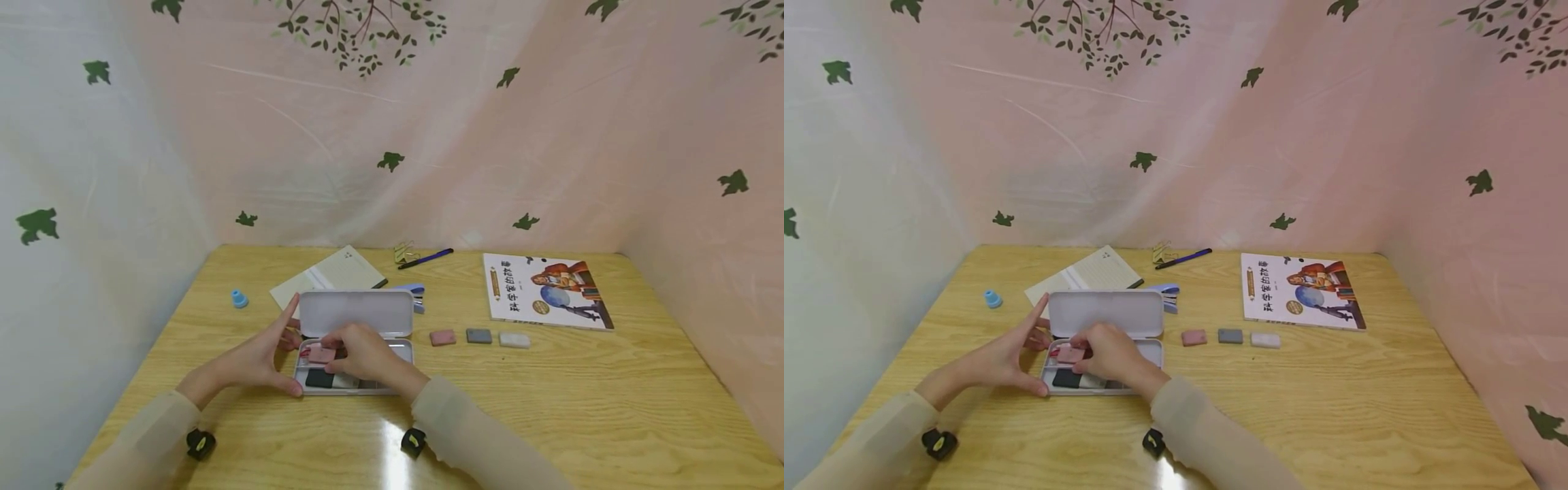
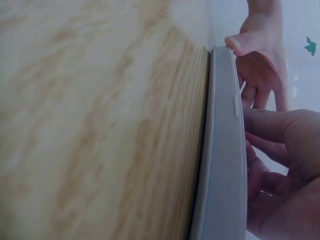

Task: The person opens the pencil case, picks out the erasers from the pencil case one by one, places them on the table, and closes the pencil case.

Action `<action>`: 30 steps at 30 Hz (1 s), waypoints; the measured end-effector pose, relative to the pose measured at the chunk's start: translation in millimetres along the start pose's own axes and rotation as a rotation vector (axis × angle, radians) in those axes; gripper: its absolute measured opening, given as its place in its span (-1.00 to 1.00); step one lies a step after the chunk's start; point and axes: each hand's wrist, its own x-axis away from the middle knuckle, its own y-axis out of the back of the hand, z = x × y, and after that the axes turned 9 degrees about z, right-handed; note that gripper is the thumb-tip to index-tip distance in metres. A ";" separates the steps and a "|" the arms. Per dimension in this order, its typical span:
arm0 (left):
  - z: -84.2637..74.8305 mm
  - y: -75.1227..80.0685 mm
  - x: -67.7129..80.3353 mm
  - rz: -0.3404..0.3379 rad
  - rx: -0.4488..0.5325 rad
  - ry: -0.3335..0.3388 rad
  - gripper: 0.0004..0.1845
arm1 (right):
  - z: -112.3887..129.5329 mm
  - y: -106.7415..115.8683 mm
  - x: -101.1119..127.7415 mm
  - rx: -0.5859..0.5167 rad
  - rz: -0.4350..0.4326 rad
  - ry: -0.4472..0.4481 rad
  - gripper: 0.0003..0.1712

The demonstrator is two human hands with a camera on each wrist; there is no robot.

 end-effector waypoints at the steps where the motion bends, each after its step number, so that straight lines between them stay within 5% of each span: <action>1: -0.2 0.0 0.0 0.000 0.001 0.000 0.58 | 0.2 -0.1 0.0 0.003 0.001 0.000 -0.57; 30: -3.1 0.3 0.9 0.001 0.006 0.011 0.56 | -6.3 0.3 -1.5 -0.078 -0.006 0.044 -0.59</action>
